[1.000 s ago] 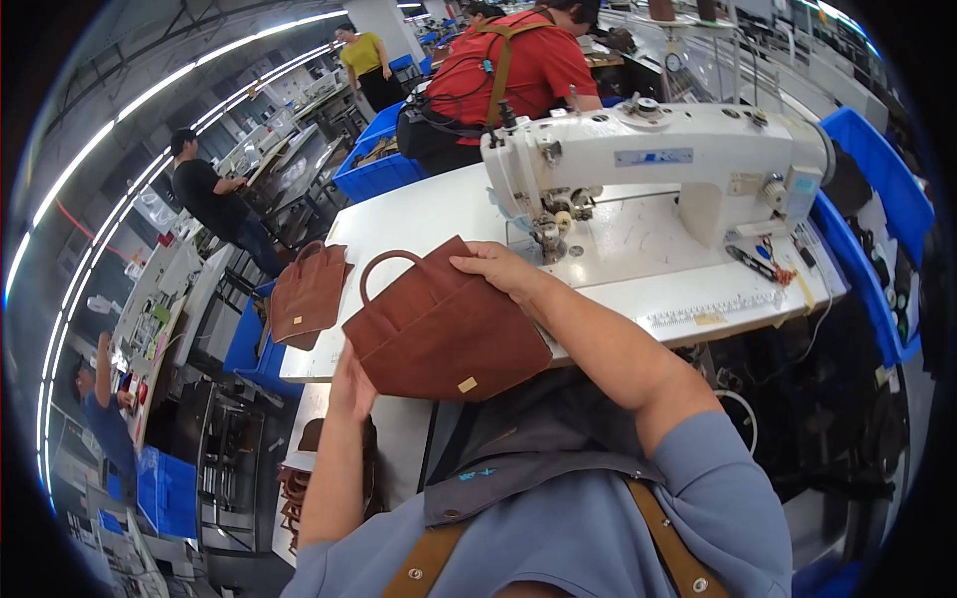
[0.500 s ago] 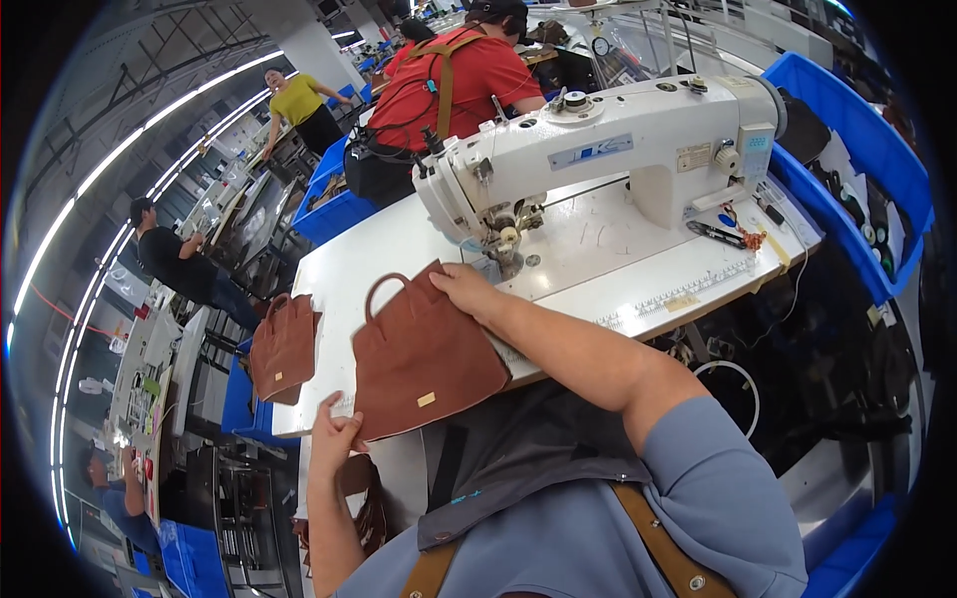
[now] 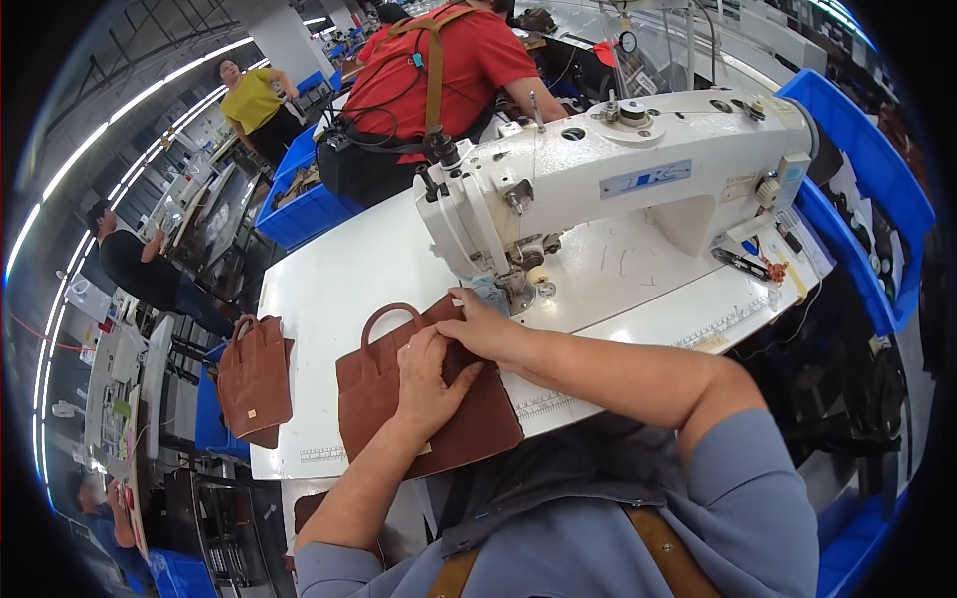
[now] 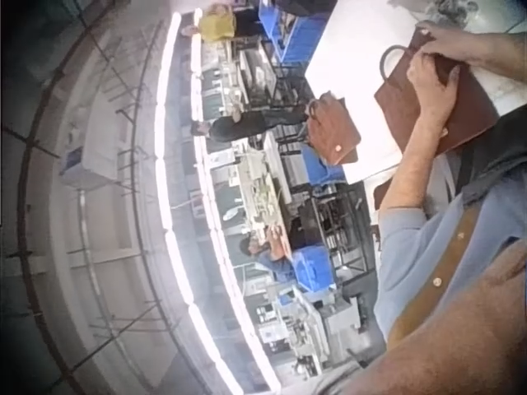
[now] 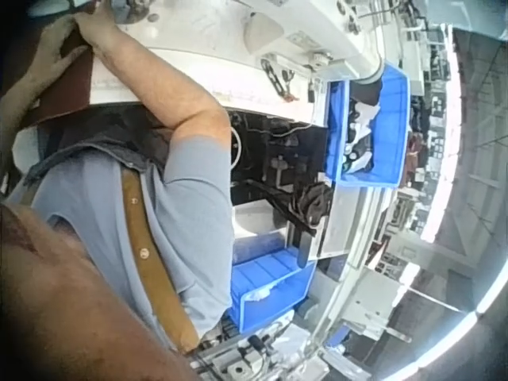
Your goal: The recorder is using an industrial sewing machine to stitch a leather bag.
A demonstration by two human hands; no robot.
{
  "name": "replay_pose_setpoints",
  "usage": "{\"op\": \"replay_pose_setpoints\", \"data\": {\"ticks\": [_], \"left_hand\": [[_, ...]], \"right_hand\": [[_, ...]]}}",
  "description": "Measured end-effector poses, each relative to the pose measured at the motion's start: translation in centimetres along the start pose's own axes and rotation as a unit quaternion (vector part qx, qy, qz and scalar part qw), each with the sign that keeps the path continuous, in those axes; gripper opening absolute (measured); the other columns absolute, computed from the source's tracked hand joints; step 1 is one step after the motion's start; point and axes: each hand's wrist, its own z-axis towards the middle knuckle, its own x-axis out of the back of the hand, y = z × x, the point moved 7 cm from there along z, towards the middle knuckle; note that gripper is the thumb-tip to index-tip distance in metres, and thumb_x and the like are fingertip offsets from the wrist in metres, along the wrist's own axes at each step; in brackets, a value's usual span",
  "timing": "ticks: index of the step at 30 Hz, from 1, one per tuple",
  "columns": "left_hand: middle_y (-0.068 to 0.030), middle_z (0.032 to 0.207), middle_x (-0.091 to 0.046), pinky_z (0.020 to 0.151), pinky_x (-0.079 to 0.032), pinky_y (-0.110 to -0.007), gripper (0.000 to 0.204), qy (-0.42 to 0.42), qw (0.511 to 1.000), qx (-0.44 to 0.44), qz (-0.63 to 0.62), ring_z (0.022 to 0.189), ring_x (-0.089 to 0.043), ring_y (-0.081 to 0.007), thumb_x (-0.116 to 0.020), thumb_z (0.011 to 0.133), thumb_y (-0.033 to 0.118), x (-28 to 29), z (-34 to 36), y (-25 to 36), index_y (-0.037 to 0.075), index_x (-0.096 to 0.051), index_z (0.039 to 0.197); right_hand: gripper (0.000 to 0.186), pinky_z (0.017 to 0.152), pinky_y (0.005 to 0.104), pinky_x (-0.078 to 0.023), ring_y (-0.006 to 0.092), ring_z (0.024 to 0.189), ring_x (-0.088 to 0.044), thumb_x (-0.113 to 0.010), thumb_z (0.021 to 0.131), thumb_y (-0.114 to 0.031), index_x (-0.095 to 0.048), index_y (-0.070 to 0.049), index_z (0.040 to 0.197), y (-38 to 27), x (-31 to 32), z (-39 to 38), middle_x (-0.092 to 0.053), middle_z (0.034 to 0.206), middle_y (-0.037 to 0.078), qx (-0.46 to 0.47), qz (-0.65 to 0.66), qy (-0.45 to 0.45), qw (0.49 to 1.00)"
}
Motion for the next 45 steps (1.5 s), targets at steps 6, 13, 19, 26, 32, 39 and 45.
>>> {"op": "replay_pose_setpoints", "data": {"ticks": [6,13,19,26,32,39,45], "left_hand": [[-0.0130,0.126,-0.059,0.104,-0.036,-0.048,0.051,-0.029,0.999,-0.043,-0.003,0.122,-0.054,-0.0318,-0.077,0.086,0.039,0.1,0.4,0.6,0.006,-0.063,0.123],[-0.0108,0.119,-0.060,0.101,-0.038,-0.047,0.035,-0.054,0.998,0.020,-0.030,0.119,-0.056,-0.0311,-0.076,0.088,0.035,-1.2,1.7,-0.2,0.008,-0.066,0.107],[-0.0078,0.109,-0.059,0.089,-0.041,-0.045,0.025,-0.042,0.998,0.022,-0.033,0.107,-0.058,-0.0299,-0.082,0.074,0.019,-1.3,3.4,-0.9,0.010,-0.063,0.089],[-0.0101,0.117,-0.060,0.094,-0.047,-0.041,0.022,-0.076,0.992,0.033,-0.097,0.111,-0.059,-0.0296,-0.083,0.077,0.013,-2.2,3.9,-1.2,0.006,-0.070,0.093],[-0.0095,0.110,-0.061,0.096,-0.047,-0.038,0.017,-0.053,0.980,0.070,-0.176,0.108,-0.061,-0.0264,-0.081,0.077,0.005,-0.4,3.1,-0.1,0.004,-0.072,0.091],[0.0033,0.096,-0.070,0.099,-0.028,-0.041,0.013,-0.036,0.987,0.037,-0.150,0.099,-0.063,-0.0151,-0.083,0.081,0.021,-0.5,1.3,2.6,0.016,-0.073,0.087],[0.0046,0.090,-0.069,0.094,-0.029,-0.041,0.018,-0.051,0.992,0.004,-0.116,0.089,-0.062,-0.0130,-0.084,0.082,0.028,-0.4,1.1,2.9,0.017,-0.071,0.088]], "right_hand": [[0.067,0.104,0.0457,-0.049,0.0417,0.126,-0.056,-0.066,0.092,-0.019,-0.039,0.004,0.149,-5.3,3.2,-6.2,-0.053,0.136,0.030,0.116,-0.238,-0.186,0.946],[0.038,0.092,0.0446,-0.054,0.0357,0.116,-0.057,-0.077,0.083,-0.023,-0.069,-0.006,0.116,-5.8,4.8,-8.0,-0.057,0.131,0.014,0.377,-0.482,-0.095,0.785],[0.035,0.090,0.0449,-0.052,0.0347,0.109,-0.057,-0.076,0.082,-0.023,-0.069,-0.010,0.114,-5.4,5.4,-6.9,-0.058,0.116,0.010,0.335,-0.486,-0.136,0.796],[0.021,0.073,0.0455,-0.055,0.0338,0.084,-0.067,-0.073,0.087,-0.021,-0.073,-0.007,0.103,-6.0,6.8,-5.7,-0.065,0.097,0.012,0.373,-0.432,-0.124,0.812],[0.026,0.074,0.0458,-0.056,0.0344,0.086,-0.069,-0.062,0.097,-0.034,-0.074,-0.011,0.096,-6.9,7.0,-5.1,-0.071,0.097,0.012,0.260,-0.426,-0.106,0.860],[0.033,0.068,0.0438,-0.052,0.0346,0.075,-0.068,-0.058,0.104,-0.033,-0.062,-0.006,0.086,-4.3,5.4,-6.4,-0.068,0.078,0.016,0.105,-0.276,-0.209,0.932],[0.026,0.062,0.0413,-0.051,0.0299,0.069,-0.068,-0.069,0.095,-0.032,-0.064,-0.008,0.085,-5.0,5.9,-6.0,-0.068,0.073,0.010,0.188,-0.333,-0.181,0.906]]}}
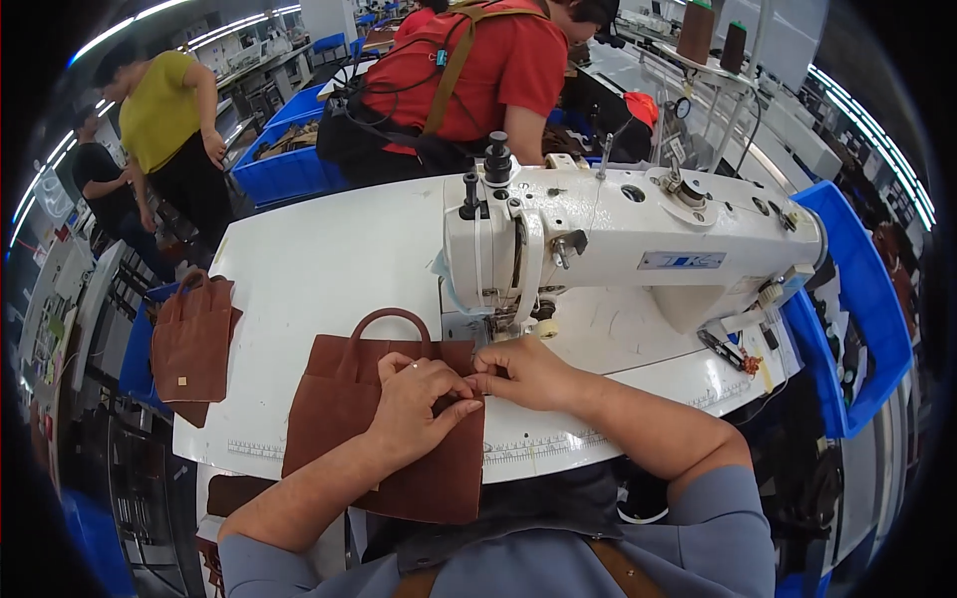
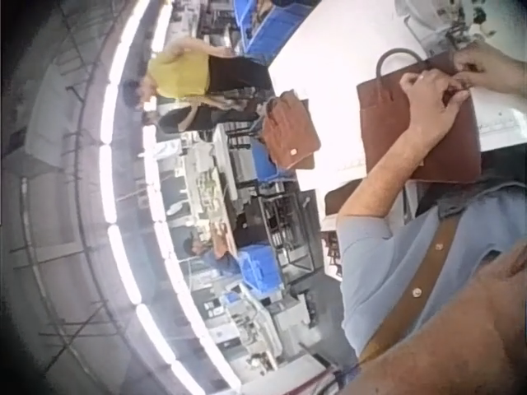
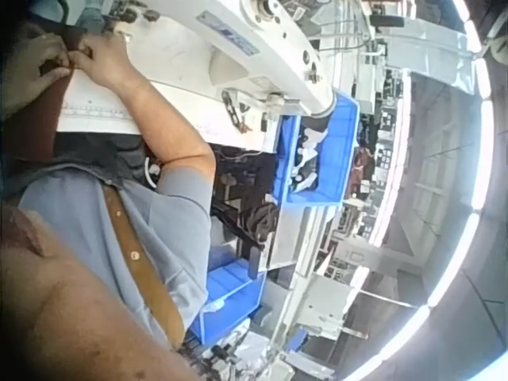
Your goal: The recorder is using an industrial sewing machine to stitch a leather bag.
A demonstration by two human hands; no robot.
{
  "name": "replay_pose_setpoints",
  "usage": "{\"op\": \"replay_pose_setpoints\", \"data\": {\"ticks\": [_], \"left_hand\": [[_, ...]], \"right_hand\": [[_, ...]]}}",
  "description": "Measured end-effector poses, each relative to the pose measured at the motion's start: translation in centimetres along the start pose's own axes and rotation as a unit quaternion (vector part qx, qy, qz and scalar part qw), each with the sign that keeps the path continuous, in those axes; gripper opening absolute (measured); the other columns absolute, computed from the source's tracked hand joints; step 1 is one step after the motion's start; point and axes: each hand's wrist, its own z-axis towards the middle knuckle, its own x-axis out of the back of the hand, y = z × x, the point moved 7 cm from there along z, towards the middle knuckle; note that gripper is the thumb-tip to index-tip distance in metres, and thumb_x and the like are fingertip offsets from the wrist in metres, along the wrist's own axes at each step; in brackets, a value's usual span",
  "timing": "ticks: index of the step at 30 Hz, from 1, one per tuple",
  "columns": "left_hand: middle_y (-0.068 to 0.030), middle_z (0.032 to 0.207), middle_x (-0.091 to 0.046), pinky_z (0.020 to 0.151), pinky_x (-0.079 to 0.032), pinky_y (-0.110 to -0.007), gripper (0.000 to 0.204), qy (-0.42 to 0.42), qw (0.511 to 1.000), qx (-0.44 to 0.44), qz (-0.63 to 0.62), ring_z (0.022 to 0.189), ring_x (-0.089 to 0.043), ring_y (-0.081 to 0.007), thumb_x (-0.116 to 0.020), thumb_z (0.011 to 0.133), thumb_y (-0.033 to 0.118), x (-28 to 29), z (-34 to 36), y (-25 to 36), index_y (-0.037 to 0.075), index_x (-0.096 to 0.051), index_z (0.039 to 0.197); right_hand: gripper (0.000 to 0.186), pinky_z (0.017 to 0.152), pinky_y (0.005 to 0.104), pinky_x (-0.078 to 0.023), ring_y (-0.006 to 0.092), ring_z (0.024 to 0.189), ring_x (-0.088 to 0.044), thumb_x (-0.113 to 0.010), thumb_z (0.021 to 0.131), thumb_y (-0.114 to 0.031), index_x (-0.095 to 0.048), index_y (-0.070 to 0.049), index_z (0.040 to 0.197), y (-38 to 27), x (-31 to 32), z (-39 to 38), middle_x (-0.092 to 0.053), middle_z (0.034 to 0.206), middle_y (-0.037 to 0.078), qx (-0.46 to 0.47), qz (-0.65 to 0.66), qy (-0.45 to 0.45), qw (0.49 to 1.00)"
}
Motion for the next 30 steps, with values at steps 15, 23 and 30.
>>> {"op": "replay_pose_setpoints", "data": {"ticks": [15,23,30], "left_hand": [[0.0057,0.081,-0.063,0.099,-0.027,-0.046,0.012,-0.056,0.998,0.031,0.024,0.095,-0.058,-0.0164,-0.081,0.081,0.031,-2.2,1.4,-1.1,0.020,-0.077,0.084],[0.0045,0.083,-0.065,0.097,-0.029,-0.044,0.014,-0.034,0.996,0.078,0.033,0.093,-0.059,-0.0176,-0.083,0.077,0.024,-2.6,1.5,-0.9,0.018,-0.071,0.077],[-0.0012,0.104,-0.061,0.097,-0.028,-0.044,0.018,0.047,0.996,0.028,0.068,0.104,-0.055,-0.0239,-0.084,0.075,0.021,-1.8,1.2,0.0,0.013,-0.067,0.076]], "right_hand": [[0.018,0.063,0.0426,-0.052,0.0279,0.072,-0.069,-0.073,0.086,-0.029,-0.067,-0.011,0.085,0.9,0.6,0.0,-0.069,0.077,0.004,-0.013,-0.124,0.018,0.992],[0.015,0.063,0.0435,-0.053,0.0289,0.075,-0.069,-0.071,0.084,-0.026,-0.066,-0.012,0.085,0.6,0.6,0.1,-0.069,0.080,0.006,0.025,-0.150,0.027,0.988],[0.013,0.065,0.0447,-0.053,0.0307,0.077,-0.069,-0.070,0.084,-0.025,-0.066,-0.012,0.085,0.4,0.3,0.1,-0.069,0.081,0.006,0.038,-0.172,0.035,0.984]]}}
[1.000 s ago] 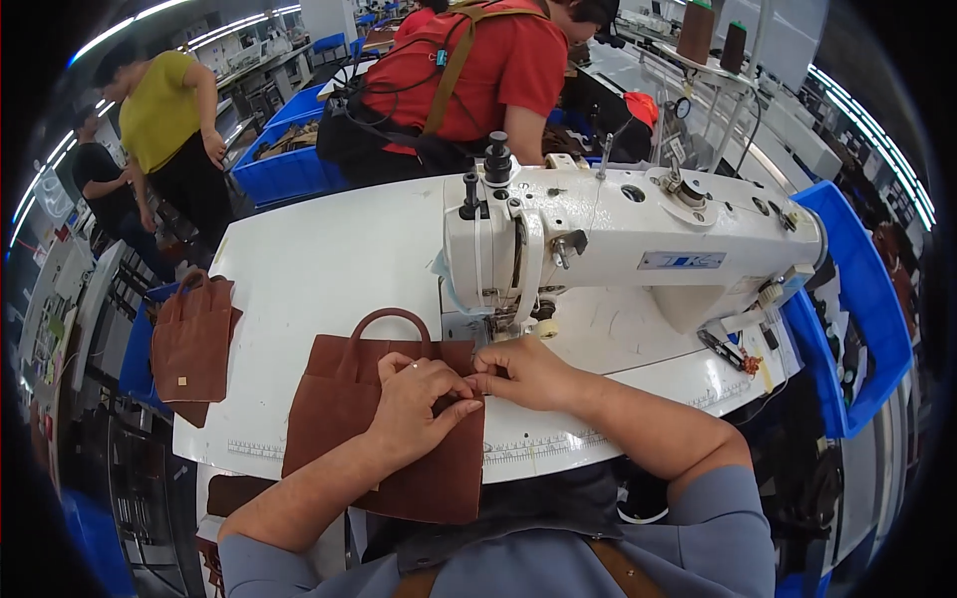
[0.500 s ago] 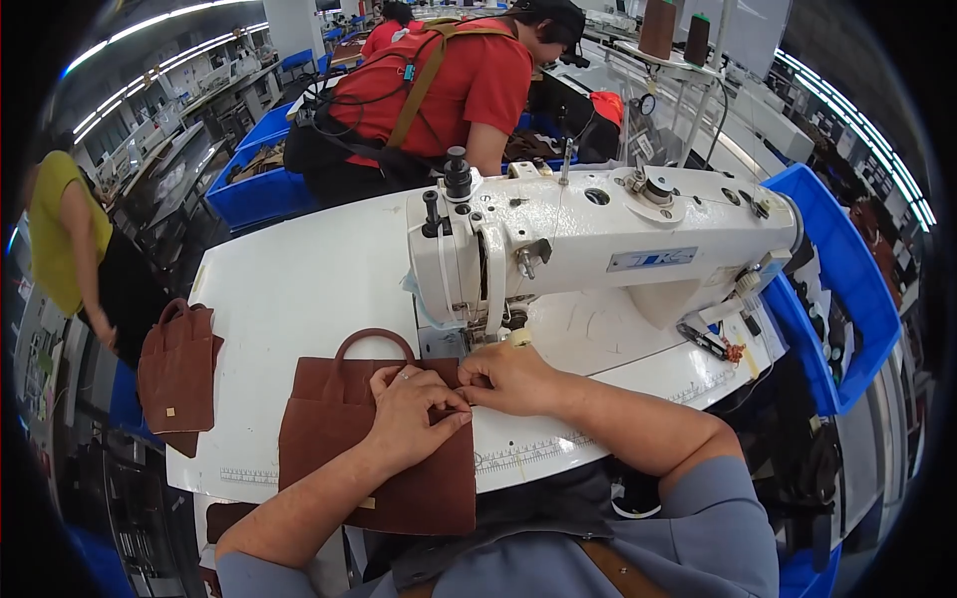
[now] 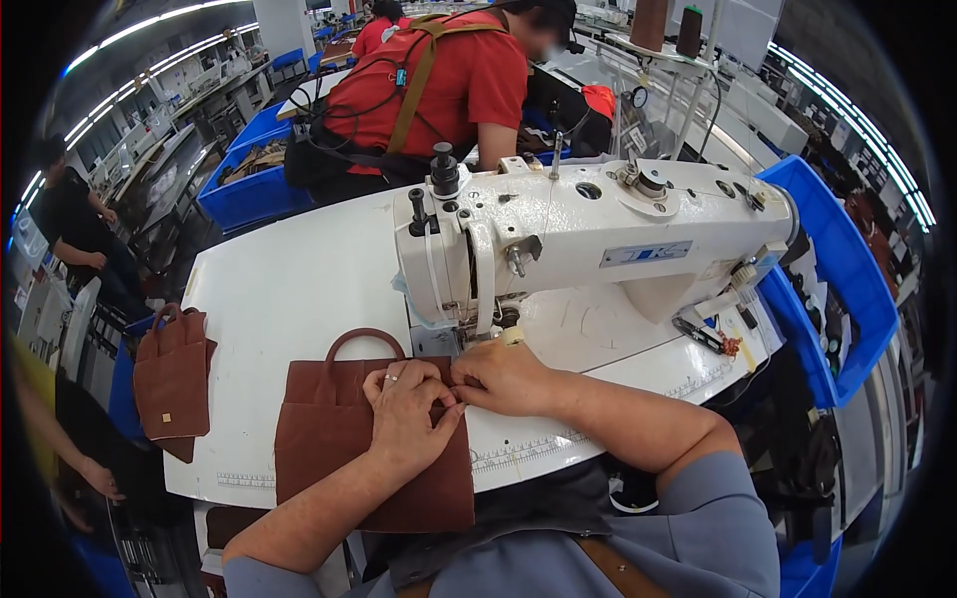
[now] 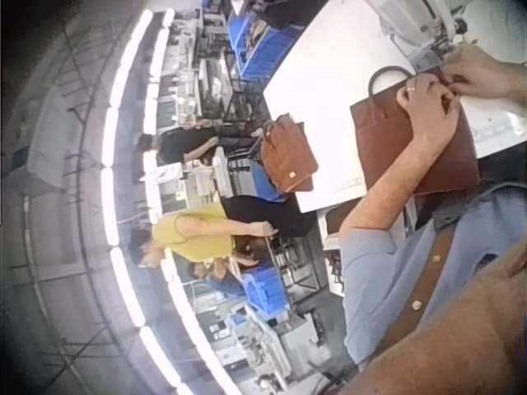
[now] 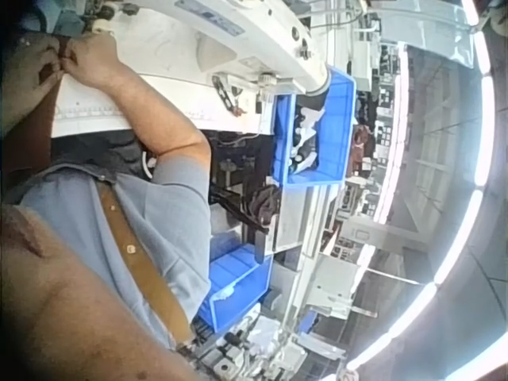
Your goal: The recorder is using an industrial sewing machine to stitch a leather bag.
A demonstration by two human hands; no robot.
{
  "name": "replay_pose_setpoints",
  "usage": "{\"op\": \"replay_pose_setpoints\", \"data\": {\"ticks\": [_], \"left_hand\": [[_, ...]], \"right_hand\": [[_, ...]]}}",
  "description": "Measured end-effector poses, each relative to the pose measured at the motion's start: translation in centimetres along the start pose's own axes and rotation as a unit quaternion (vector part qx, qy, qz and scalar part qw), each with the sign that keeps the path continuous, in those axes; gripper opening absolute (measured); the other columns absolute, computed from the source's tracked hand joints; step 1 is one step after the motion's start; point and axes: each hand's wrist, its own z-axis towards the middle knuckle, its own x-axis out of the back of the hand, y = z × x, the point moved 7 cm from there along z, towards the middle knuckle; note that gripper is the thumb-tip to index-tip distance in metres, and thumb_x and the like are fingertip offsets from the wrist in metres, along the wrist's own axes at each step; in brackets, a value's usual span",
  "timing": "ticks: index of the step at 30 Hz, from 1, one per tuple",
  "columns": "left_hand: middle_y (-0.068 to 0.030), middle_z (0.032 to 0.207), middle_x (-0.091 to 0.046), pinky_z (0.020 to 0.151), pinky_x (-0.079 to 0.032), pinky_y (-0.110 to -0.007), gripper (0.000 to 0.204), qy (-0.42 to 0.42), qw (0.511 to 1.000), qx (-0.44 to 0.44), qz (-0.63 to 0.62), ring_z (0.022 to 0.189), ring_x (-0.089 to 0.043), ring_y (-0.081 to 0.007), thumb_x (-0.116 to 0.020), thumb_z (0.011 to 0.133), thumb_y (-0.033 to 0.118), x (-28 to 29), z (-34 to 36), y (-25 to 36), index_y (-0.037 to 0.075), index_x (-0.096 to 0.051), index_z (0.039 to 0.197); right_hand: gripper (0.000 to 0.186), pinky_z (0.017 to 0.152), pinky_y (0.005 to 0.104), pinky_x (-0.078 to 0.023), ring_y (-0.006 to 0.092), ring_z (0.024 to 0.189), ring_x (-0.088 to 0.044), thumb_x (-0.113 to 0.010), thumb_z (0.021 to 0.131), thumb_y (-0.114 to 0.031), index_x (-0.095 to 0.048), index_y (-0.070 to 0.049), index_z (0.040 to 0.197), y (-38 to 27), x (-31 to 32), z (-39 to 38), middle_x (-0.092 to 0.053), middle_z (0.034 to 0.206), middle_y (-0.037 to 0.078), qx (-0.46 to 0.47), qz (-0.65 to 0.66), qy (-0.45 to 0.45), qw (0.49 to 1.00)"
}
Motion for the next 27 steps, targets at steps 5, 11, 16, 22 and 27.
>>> {"op": "replay_pose_setpoints", "data": {"ticks": [5,11,16,22,27], "left_hand": [[-0.0012,0.105,-0.059,0.097,-0.029,-0.045,0.016,-0.018,0.999,0.025,-0.006,0.107,-0.055,-0.0236,-0.083,0.076,0.021,-0.5,-0.1,-0.6,0.013,-0.069,0.078],[-0.0027,0.108,-0.060,0.098,-0.032,-0.047,0.016,-0.052,0.997,0.046,-0.030,0.109,-0.056,-0.0249,-0.082,0.079,0.023,-1.0,-0.1,-1.6,0.012,-0.071,0.080],[-0.0048,0.110,-0.061,0.098,-0.038,-0.047,0.017,-0.090,0.994,0.055,-0.037,0.110,-0.057,-0.0270,-0.084,0.078,0.022,-1.1,0.1,-1.7,0.010,-0.071,0.082],[-0.0058,0.107,-0.061,0.094,-0.042,-0.045,0.017,-0.093,0.994,0.019,-0.046,0.106,-0.058,-0.0276,-0.084,0.078,0.020,-1.3,0.7,-1.9,0.009,-0.072,0.083],[-0.0053,0.105,-0.060,0.095,-0.042,-0.044,0.015,-0.089,0.994,0.014,-0.067,0.104,-0.058,-0.0257,-0.083,0.078,0.018,-1.3,1.5,-2.0,0.009,-0.071,0.081]], "right_hand": [[0.014,0.065,0.0449,-0.053,0.0309,0.076,-0.069,-0.070,0.084,-0.025,-0.066,-0.012,0.085,-0.1,0.2,0.0,-0.069,0.081,0.006,0.004,-0.006,0.012,1.000],[0.014,0.065,0.0455,-0.053,0.0309,0.074,-0.069,-0.071,0.082,-0.025,-0.067,-0.012,0.082,0.0,0.3,0.0,-0.069,0.078,0.006,0.006,-0.007,0.031,0.999],[0.014,0.065,0.0456,-0.054,0.0304,0.073,-0.070,-0.072,0.081,-0.026,-0.068,-0.013,0.079,0.1,0.3,-0.3,-0.070,0.076,0.005,0.020,-0.006,0.049,0.999],[0.014,0.066,0.0457,-0.054,0.0306,0.072,-0.070,-0.070,0.081,-0.027,-0.069,-0.013,0.080,0.3,0.4,-0.3,-0.071,0.075,0.007,0.002,-0.013,0.036,0.999],[0.015,0.065,0.0462,-0.055,0.0312,0.071,-0.070,-0.070,0.082,-0.027,-0.068,-0.012,0.080,0.8,0.3,-0.2,-0.071,0.075,0.007,-0.009,-0.009,0.037,0.999]]}}
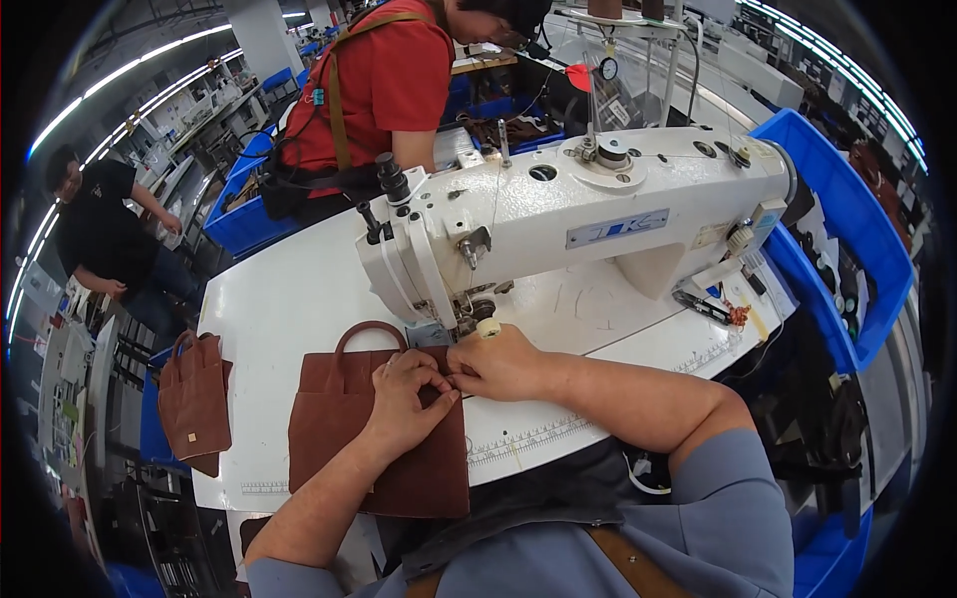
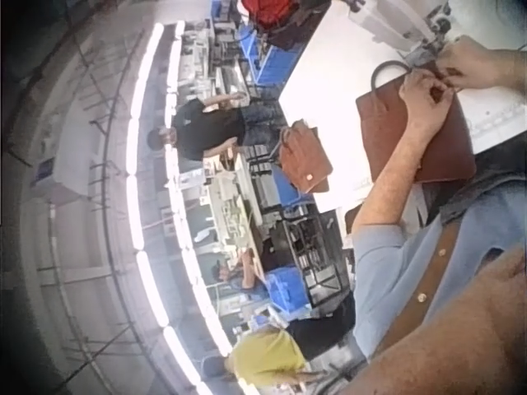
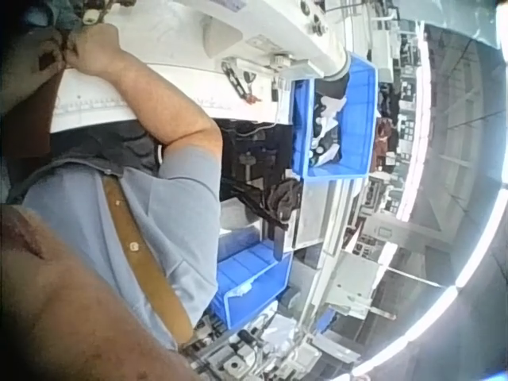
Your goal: The recorder is using an industrial sewing machine to stitch a leather bag.
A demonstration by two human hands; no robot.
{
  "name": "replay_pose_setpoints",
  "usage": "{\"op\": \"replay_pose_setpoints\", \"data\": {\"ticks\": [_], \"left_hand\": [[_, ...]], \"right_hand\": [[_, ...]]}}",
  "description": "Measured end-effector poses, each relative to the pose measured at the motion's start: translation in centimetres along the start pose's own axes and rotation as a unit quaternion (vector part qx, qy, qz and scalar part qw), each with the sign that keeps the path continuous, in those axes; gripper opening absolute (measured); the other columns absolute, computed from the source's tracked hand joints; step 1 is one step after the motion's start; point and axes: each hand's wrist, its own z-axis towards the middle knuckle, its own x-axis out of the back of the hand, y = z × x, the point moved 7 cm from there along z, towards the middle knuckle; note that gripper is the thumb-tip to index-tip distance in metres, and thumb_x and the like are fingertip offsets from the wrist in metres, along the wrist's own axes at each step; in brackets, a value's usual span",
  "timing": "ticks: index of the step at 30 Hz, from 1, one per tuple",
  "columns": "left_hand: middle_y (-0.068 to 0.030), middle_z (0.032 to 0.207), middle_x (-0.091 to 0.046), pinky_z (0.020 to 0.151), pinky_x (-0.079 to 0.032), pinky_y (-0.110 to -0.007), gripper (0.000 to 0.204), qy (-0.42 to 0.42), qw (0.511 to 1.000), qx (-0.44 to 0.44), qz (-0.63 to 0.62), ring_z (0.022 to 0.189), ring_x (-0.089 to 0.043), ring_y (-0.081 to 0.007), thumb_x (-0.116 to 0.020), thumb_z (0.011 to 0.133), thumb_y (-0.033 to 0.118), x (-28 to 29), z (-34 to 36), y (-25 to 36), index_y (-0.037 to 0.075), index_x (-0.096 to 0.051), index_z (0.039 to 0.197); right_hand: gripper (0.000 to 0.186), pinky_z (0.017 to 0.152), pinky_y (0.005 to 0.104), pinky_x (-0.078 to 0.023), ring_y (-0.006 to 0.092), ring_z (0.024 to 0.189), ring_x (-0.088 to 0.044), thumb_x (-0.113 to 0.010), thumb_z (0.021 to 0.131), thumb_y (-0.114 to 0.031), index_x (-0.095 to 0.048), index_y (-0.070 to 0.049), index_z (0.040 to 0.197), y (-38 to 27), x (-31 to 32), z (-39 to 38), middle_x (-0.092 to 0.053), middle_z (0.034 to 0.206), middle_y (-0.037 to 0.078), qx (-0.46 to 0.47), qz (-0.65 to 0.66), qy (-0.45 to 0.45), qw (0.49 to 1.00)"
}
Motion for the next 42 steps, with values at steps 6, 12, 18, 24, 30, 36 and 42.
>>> {"op": "replay_pose_setpoints", "data": {"ticks": [6,12,18,24,30,36,42], "left_hand": [[-0.0041,0.106,-0.060,0.095,-0.041,-0.044,0.014,0.011,1.000,0.003,0.006,0.104,-0.058,-0.0249,-0.082,0.077,0.016,0.3,-0.4,-0.1,0.009,-0.070,0.079],[-0.0012,0.107,-0.062,0.099,-0.036,-0.046,0.013,0.023,1.000,0.001,-0.003,0.106,-0.058,-0.0240,-0.081,0.078,0.021,-0.1,-0.5,-0.4,0.013,-0.071,0.080],[-0.0033,0.106,-0.062,0.095,-0.040,-0.044,0.013,0.030,0.999,-0.001,0.014,0.104,-0.059,-0.0249,-0.081,0.077,0.018,0.1,-0.4,-0.1,0.011,-0.071,0.080],[-0.0053,0.103,-0.064,0.091,-0.045,-0.043,0.013,0.034,0.999,-0.017,-0.003,0.101,-0.060,-0.0264,-0.082,0.075,0.016,0.0,-0.2,-0.3,0.009,-0.071,0.078],[-0.0047,0.105,-0.064,0.093,-0.043,-0.044,0.013,0.029,0.999,-0.002,-0.017,0.103,-0.060,-0.0272,-0.082,0.075,0.017,-0.1,-0.7,-0.4,0.010,-0.070,0.077],[-0.0085,0.094,-0.066,0.087,-0.049,-0.041,0.014,0.069,0.994,-0.087,-0.014,0.095,-0.064,-0.0292,-0.079,0.071,0.007,0.2,-0.2,0.1,0.008,-0.066,0.075],[-0.0100,0.103,-0.063,0.091,-0.048,-0.038,0.015,0.067,0.997,-0.024,-0.013,0.101,-0.062,-0.0276,-0.079,0.076,0.008,1.4,0.5,-1.3,0.003,-0.066,0.079]], "right_hand": [[0.016,0.064,0.0458,-0.055,0.0319,0.070,-0.070,-0.072,0.081,-0.027,-0.067,-0.012,0.081,-0.5,0.1,0.0,-0.071,0.077,0.007,0.017,-0.004,0.010,1.000],[0.016,0.064,0.0451,-0.054,0.0317,0.071,-0.070,-0.072,0.081,-0.027,-0.067,-0.012,0.082,-0.6,0.2,0.0,-0.070,0.077,0.007,0.017,-0.005,0.012,1.000],[0.016,0.065,0.0456,-0.054,0.0315,0.073,-0.070,-0.071,0.082,-0.026,-0.067,-0.011,0.081,-0.6,0.6,0.0,-0.071,0.078,0.007,0.025,-0.003,0.014,1.000],[0.016,0.066,0.0455,-0.054,0.0314,0.075,-0.070,-0.070,0.081,-0.026,-0.067,-0.011,0.080,-0.8,0.7,-0.1,-0.071,0.078,0.008,0.024,-0.016,0.011,1.000],[0.015,0.066,0.0459,-0.054,0.0316,0.075,-0.071,-0.070,0.081,-0.025,-0.066,-0.011,0.081,-1.3,0.7,-0.5,-0.070,0.077,0.008,0.018,-0.014,0.014,1.000],[0.016,0.066,0.0463,-0.054,0.0338,0.077,-0.070,-0.070,0.078,-0.017,-0.062,-0.012,0.091,-1.2,0.8,-0.3,-0.068,0.082,0.007,0.055,0.054,0.040,0.996],[0.017,0.077,0.0441,-0.057,0.0314,0.089,-0.070,-0.065,0.081,-0.015,-0.075,-0.012,0.095,-1.3,1.2,-0.2,-0.070,0.095,0.007,0.085,0.012,0.028,0.996]]}}
